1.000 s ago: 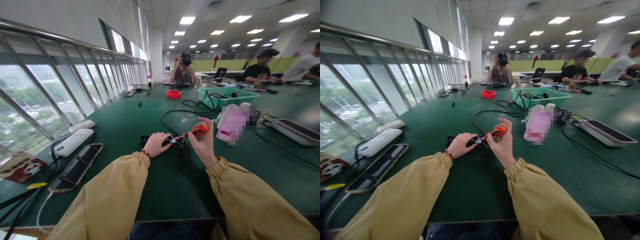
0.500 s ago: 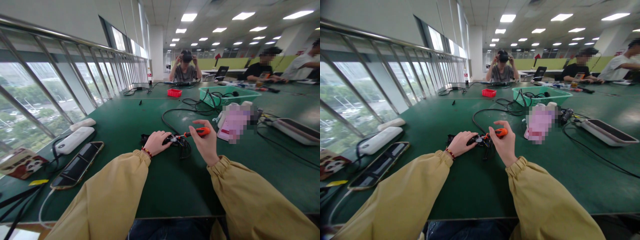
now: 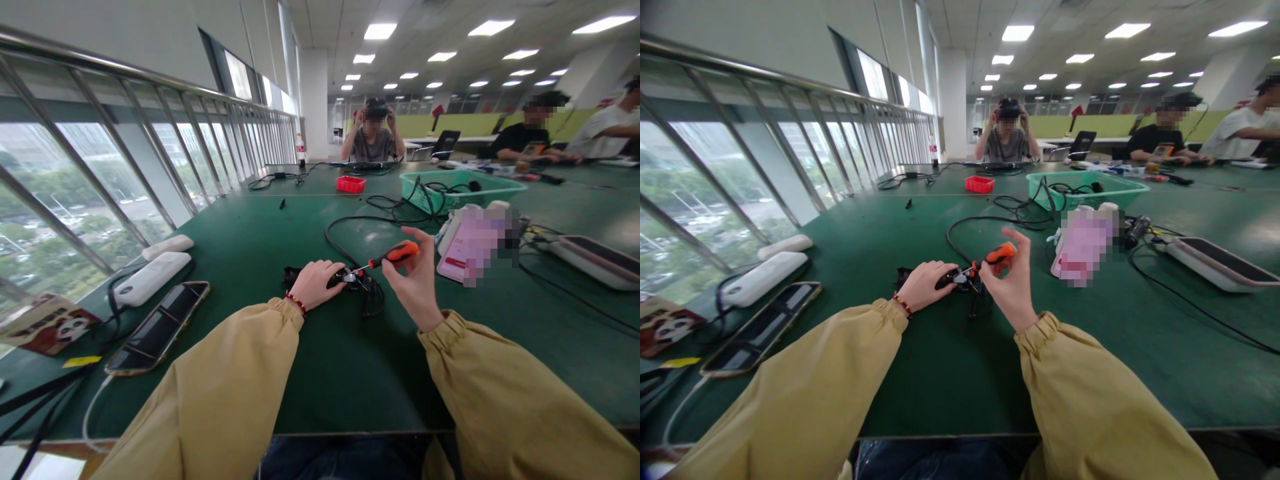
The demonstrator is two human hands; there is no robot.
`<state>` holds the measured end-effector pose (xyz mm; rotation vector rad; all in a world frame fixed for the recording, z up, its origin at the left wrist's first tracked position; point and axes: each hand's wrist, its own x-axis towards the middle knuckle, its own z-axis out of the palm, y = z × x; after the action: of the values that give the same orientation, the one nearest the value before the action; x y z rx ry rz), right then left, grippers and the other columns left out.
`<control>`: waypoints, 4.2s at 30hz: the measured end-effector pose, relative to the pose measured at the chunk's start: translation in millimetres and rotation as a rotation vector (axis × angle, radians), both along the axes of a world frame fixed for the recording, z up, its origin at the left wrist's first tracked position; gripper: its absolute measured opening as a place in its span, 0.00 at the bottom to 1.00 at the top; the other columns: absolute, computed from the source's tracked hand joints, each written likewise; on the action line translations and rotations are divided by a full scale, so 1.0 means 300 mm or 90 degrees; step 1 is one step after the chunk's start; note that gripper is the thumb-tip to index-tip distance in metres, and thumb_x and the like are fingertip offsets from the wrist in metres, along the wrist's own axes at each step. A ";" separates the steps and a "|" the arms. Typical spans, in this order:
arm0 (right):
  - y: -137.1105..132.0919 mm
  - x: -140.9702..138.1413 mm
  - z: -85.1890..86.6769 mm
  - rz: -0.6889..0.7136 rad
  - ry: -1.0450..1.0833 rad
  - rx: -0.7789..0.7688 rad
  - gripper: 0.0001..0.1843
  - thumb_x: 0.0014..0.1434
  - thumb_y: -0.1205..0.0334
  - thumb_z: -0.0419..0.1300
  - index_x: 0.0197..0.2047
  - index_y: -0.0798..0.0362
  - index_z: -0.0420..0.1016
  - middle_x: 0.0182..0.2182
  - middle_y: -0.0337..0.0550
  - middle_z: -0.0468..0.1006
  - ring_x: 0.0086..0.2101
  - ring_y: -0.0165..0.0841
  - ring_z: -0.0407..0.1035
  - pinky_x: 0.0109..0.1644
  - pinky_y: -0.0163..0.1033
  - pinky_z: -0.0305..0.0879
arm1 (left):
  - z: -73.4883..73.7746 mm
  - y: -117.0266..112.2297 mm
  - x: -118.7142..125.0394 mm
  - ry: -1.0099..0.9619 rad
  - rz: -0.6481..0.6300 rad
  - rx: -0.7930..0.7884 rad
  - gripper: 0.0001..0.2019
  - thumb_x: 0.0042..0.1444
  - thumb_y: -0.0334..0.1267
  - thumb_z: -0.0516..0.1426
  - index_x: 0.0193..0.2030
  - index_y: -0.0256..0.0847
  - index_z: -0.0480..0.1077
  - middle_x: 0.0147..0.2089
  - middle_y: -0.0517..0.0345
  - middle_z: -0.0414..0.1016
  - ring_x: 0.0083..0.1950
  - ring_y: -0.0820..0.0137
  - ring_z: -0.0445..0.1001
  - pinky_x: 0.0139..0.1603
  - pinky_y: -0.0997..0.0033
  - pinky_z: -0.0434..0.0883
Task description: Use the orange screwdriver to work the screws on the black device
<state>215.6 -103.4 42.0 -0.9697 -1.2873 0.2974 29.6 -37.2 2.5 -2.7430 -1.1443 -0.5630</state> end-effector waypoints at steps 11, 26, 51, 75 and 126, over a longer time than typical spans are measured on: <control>-0.002 -0.001 -0.005 0.026 -0.021 -0.016 0.27 0.45 0.66 0.61 0.50 0.49 0.59 0.28 0.33 0.64 0.22 0.25 0.59 0.25 0.32 0.59 | 0.001 0.001 0.000 -0.006 -0.007 -0.006 0.18 0.57 0.46 0.50 0.51 0.41 0.63 0.42 0.54 0.70 0.42 0.65 0.68 0.41 0.65 0.63; -0.014 -0.007 0.003 0.007 -0.093 -0.096 0.17 0.50 0.60 0.60 0.44 0.51 0.66 0.18 0.28 0.59 0.18 0.24 0.53 0.24 0.33 0.55 | 0.002 0.000 0.003 -0.008 -0.004 -0.008 0.19 0.56 0.46 0.51 0.52 0.41 0.63 0.42 0.54 0.70 0.42 0.65 0.68 0.41 0.65 0.63; -0.014 -0.011 -0.002 0.062 -0.030 -0.028 0.24 0.47 0.65 0.61 0.48 0.49 0.60 0.25 0.31 0.62 0.23 0.25 0.58 0.27 0.33 0.60 | -0.001 0.002 0.002 -0.001 -0.001 -0.001 0.18 0.56 0.46 0.50 0.52 0.42 0.63 0.41 0.54 0.70 0.41 0.65 0.68 0.40 0.66 0.63; -0.016 -0.007 -0.005 0.033 -0.078 -0.035 0.24 0.49 0.64 0.61 0.49 0.49 0.60 0.22 0.29 0.61 0.20 0.25 0.56 0.24 0.33 0.56 | -0.003 0.001 0.005 0.007 0.003 0.016 0.18 0.56 0.46 0.50 0.51 0.41 0.63 0.41 0.55 0.70 0.41 0.65 0.68 0.40 0.66 0.63; 0.017 0.038 -0.026 -0.023 -0.066 -0.083 0.08 0.52 0.60 0.59 0.36 0.52 0.67 0.21 0.32 0.62 0.19 0.25 0.56 0.25 0.33 0.57 | 0.008 -0.013 0.002 0.017 0.010 0.004 0.18 0.58 0.47 0.49 0.52 0.43 0.62 0.42 0.54 0.69 0.42 0.65 0.67 0.41 0.66 0.62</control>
<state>227.1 -98.3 34.2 -1.1293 -1.3571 0.3091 30.4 -41.0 5.0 -2.7242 -1.1555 -0.5249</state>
